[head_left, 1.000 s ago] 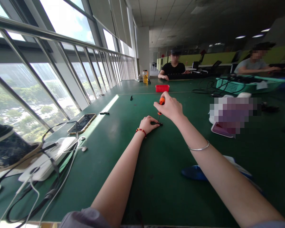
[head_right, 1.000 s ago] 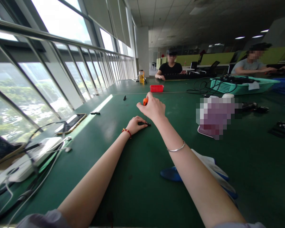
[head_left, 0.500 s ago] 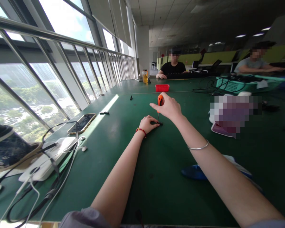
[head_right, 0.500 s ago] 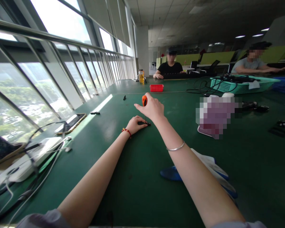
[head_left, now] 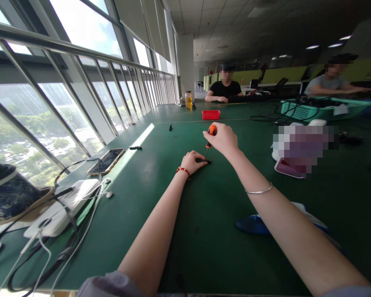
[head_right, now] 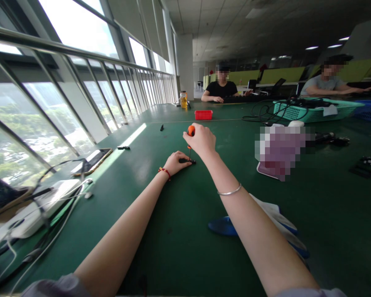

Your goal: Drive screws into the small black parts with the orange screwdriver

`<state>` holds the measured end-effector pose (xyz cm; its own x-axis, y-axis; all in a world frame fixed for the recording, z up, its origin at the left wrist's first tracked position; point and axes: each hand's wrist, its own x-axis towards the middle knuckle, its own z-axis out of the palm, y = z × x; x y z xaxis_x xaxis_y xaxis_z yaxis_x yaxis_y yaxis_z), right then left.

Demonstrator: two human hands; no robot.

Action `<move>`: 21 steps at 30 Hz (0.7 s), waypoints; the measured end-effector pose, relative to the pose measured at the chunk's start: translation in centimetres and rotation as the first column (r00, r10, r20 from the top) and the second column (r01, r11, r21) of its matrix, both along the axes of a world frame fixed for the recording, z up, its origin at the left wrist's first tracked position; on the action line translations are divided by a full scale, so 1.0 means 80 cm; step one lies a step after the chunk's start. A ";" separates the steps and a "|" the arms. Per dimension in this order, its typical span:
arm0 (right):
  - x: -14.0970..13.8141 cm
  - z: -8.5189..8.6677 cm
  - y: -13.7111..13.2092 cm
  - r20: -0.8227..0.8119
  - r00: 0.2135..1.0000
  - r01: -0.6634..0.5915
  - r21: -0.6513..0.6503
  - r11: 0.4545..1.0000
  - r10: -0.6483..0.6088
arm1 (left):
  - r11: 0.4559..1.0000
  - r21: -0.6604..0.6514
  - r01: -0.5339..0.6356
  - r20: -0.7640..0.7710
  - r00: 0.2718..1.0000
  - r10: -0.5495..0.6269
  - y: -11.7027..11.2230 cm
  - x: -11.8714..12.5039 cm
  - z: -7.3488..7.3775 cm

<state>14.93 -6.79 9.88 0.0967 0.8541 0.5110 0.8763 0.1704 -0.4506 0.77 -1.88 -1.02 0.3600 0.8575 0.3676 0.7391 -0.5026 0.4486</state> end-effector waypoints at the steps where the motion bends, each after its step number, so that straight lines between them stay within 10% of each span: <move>1: 0.002 0.001 0.000 -0.012 1.000 0.020 0.012 1.000 -0.020 | 1.000 0.001 -0.001 -0.002 1.000 0.001 0.000 0.000 0.000; 21: 0.018 -0.008 0.009 -0.076 0.992 0.102 0.058 0.993 -0.097 | 1.000 -0.006 0.000 -0.011 1.000 0.000 0.000 0.001 0.000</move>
